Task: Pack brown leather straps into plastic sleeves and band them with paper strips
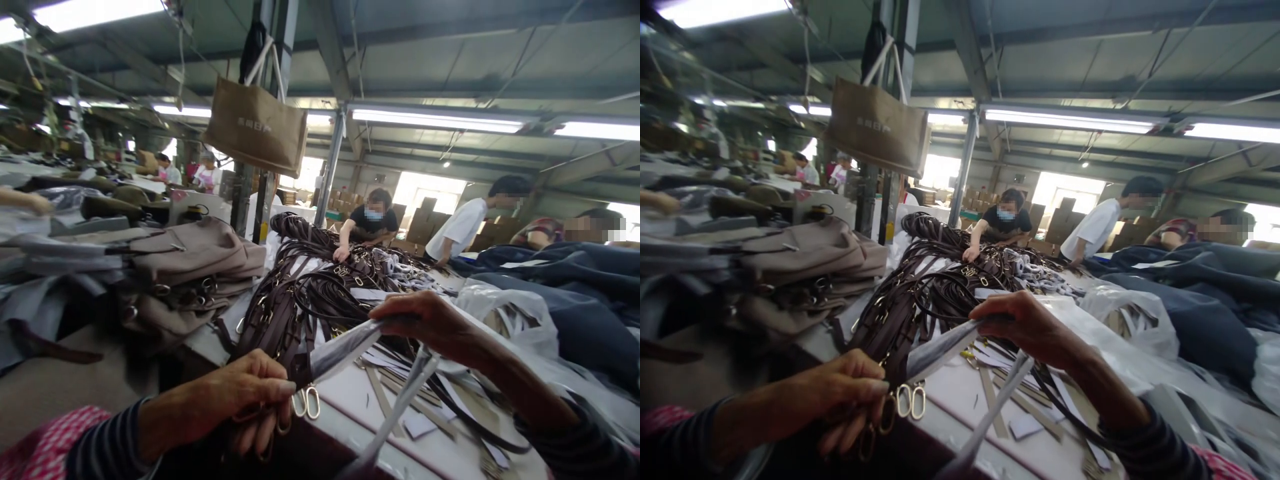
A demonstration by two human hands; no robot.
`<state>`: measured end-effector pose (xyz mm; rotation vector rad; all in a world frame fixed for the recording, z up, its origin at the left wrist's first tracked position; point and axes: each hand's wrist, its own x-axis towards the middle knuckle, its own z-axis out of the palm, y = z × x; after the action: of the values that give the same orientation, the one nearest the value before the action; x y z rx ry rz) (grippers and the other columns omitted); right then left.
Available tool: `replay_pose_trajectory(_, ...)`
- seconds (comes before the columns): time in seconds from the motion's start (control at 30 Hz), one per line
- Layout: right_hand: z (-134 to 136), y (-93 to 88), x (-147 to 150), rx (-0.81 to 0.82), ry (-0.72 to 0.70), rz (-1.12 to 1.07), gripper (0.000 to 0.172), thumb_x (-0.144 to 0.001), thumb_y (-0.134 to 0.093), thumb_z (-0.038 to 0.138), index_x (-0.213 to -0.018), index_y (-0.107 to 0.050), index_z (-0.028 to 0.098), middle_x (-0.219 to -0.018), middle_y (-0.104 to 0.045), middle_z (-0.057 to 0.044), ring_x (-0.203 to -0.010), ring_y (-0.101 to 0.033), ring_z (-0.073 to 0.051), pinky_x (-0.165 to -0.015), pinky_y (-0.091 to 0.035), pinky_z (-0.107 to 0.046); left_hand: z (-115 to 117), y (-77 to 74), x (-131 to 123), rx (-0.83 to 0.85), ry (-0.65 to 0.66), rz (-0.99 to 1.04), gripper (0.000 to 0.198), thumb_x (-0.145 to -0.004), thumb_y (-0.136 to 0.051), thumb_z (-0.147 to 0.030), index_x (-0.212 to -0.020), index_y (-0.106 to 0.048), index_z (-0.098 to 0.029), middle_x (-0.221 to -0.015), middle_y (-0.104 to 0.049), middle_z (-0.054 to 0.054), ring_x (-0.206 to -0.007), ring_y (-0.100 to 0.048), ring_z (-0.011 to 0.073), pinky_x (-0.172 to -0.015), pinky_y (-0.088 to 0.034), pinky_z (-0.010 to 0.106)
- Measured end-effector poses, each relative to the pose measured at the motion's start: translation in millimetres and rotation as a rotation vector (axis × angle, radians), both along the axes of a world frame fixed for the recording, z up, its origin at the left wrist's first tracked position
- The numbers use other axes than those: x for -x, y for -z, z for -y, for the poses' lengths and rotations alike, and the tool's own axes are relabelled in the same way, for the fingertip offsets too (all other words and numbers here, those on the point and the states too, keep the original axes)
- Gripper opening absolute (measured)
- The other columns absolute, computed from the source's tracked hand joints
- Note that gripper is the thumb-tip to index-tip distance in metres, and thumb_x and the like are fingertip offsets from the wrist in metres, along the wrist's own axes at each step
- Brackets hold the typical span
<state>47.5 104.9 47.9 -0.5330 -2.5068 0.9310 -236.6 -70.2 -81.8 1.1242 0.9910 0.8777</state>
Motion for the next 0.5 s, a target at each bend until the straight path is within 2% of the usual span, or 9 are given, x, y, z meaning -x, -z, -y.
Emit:
replay_pose_trajectory(0.07, -8.6, 9.8, 5.2, -0.074, 0.044, -0.099, 0.027, -0.089, -0.074, 0.043, -0.101, -0.082, 0.021, -0.088, -0.076, -0.005, -0.081, -0.066, -0.020, -0.074, -0.049, -0.028, 4.2, -12.6, -3.5, -0.091, -0.015, 0.152, 0.042, -0.093, -0.069, -0.051, -0.083, -0.074, -0.011, -0.061, -0.072, 0.009, -0.038, -0.055, 0.0095, -0.038, -0.039, 0.015)
replay_pose_trajectory(0.17, -12.9, 33.3, 21.8, -0.109, 0.095, -0.271, 0.034, -0.094, -0.066, 0.048, -0.084, -0.077, 0.017, -0.073, -0.066, -0.001, -0.069, -0.055, -0.014, -0.066, -0.043, -0.025, 7.9, -48.3, -12.5, -0.332, -0.123, 0.371, 0.028, -0.095, -0.073, -0.042, -0.094, -0.075, -0.014, -0.070, -0.075, 0.008, -0.050, -0.066, 0.0115, -0.048, -0.050, 0.015)
replay_pose_trajectory(0.27, 1.7, 64.6, 49.4, -0.033, 0.095, -0.405, 0.046, -0.096, -0.062, 0.054, -0.072, -0.067, 0.015, -0.063, -0.051, 0.002, -0.058, -0.041, -0.010, -0.056, -0.033, -0.024, -0.1, -87.6, -25.9, -0.536, -0.275, 0.521, 0.017, -0.092, -0.078, -0.031, -0.101, -0.077, -0.016, -0.085, -0.078, 0.006, -0.070, -0.074, 0.0140, -0.064, -0.059, 0.018)
replay_pose_trajectory(0.33, 21.2, 86.5, 69.5, 0.093, 0.072, -0.468, 0.049, -0.093, -0.065, 0.058, -0.070, -0.063, 0.015, -0.061, -0.050, 0.002, -0.057, -0.039, -0.009, -0.054, -0.031, -0.023, -13.9, -104.9, -35.9, -0.645, -0.389, 0.595, 0.017, -0.090, -0.080, -0.027, -0.103, -0.078, -0.016, -0.092, -0.079, 0.005, -0.078, -0.076, 0.0141, -0.072, -0.061, 0.018)
replay_pose_trajectory(0.4, 44.4, 105.2, 86.8, 0.255, 0.054, -0.518, 0.051, -0.091, -0.068, 0.059, -0.067, -0.060, 0.015, -0.060, -0.053, 0.001, -0.056, -0.043, -0.010, -0.054, -0.033, -0.022, -31.4, -111.0, -45.2, -0.751, -0.501, 0.579, 0.018, -0.091, -0.079, -0.026, -0.106, -0.078, -0.017, -0.097, -0.080, 0.006, -0.082, -0.077, 0.0157, -0.077, -0.063, 0.021)
replay_pose_trajectory(0.5, 74.3, 121.8, 103.0, 0.604, -0.039, -0.532, 0.050, -0.091, -0.068, 0.060, -0.073, -0.060, 0.015, -0.060, -0.056, 0.000, -0.052, -0.048, -0.009, -0.052, -0.035, -0.021, -54.5, -100.8, -56.0, -0.879, -0.612, 0.337, 0.019, -0.097, -0.070, -0.029, -0.111, -0.075, -0.017, -0.104, -0.080, 0.009, -0.089, -0.079, 0.0207, -0.083, -0.064, 0.028)
